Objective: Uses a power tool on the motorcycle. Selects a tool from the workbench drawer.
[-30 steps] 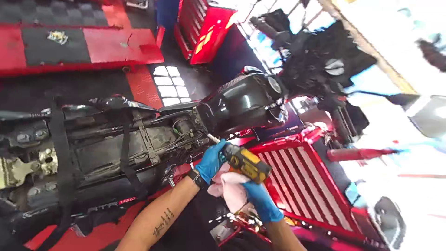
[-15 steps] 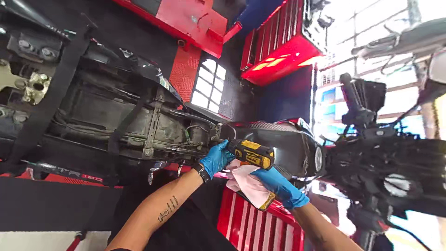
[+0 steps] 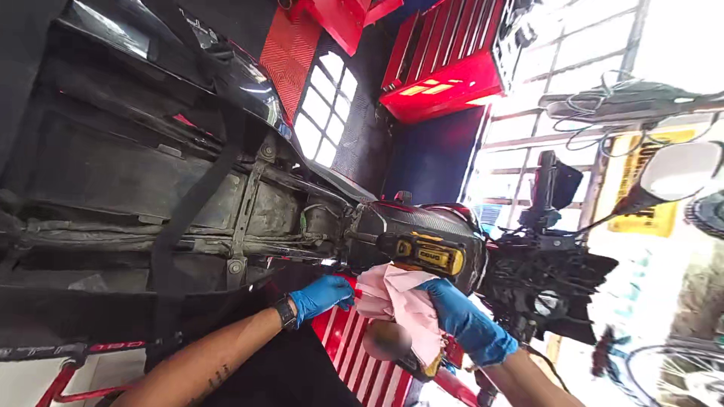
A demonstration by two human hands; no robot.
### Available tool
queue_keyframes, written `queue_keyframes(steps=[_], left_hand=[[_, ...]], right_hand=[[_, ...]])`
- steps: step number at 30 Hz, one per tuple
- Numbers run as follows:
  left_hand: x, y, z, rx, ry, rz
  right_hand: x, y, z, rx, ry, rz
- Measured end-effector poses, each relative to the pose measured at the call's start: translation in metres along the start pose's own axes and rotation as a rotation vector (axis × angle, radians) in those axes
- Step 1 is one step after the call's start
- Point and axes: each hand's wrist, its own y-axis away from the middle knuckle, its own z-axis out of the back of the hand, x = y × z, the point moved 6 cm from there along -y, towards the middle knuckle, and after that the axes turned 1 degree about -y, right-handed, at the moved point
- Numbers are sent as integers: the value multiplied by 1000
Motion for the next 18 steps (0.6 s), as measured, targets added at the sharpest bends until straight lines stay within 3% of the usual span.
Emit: queue_keyframes(steps=[4, 14, 18], left_hand=[[-1, 7, 16, -41, 52, -23], [-4, 10, 30, -95, 98, -101], [-2, 8, 36, -118, 126, -109]], right_hand=[[-20, 7, -17, -64, -155, -64], [-20, 23, -34, -122, 26, 14], [-19, 21, -37, -144, -81, 11]])
